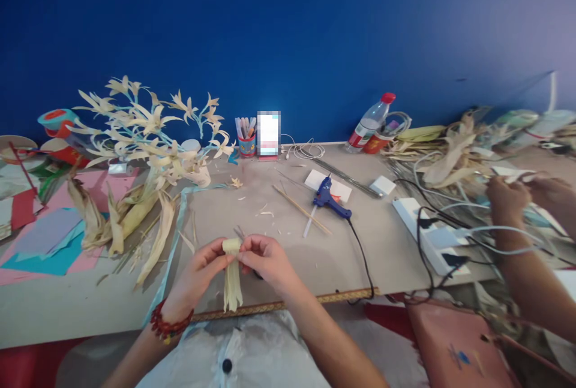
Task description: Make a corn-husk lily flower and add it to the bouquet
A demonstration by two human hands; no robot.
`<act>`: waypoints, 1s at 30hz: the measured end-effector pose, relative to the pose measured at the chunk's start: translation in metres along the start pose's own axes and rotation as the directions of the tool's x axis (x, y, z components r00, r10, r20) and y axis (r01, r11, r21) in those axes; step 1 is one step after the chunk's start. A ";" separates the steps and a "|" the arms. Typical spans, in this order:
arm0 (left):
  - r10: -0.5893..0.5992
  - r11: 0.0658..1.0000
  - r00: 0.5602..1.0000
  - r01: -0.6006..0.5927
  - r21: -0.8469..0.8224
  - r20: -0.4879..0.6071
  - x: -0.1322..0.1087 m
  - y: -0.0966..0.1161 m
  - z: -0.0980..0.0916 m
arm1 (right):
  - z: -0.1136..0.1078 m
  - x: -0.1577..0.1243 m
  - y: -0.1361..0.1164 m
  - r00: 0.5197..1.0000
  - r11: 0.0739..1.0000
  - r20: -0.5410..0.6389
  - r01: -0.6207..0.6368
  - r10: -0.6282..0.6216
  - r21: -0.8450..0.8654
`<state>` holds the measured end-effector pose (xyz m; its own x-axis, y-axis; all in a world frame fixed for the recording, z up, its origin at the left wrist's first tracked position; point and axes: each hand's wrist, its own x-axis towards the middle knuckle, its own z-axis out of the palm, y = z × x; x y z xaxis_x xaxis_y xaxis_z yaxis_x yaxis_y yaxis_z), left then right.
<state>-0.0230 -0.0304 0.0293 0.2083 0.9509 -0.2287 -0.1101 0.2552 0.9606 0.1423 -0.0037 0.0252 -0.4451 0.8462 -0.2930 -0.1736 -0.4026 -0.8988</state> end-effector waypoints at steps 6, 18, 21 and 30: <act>0.007 1.000 0.999 -0.007 -0.021 -0.044 0.000 -0.002 0.002 | -0.001 0.004 0.003 1.000 1.000 -0.004 -0.014 0.014 -0.028; 0.091 0.992 0.992 -0.083 0.090 -0.088 0.000 -0.012 -0.002 | 0.001 0.007 0.009 0.999 0.996 -0.027 0.029 -0.032 -0.089; 0.121 0.987 0.986 -0.107 0.120 -0.114 0.001 -0.016 -0.001 | 0.004 0.007 0.009 0.997 0.993 -0.051 0.052 -0.057 -0.108; 0.182 0.950 0.969 -0.130 0.282 -0.167 -0.001 -0.016 -0.003 | 0.006 0.007 0.015 0.995 0.998 -0.079 0.055 -0.056 -0.020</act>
<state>-0.0246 -0.0349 0.0133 0.0194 0.9971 -0.0732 0.1428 0.0697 0.9873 0.1312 -0.0061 0.0116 -0.3642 0.8923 -0.2670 -0.1798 -0.3486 -0.9199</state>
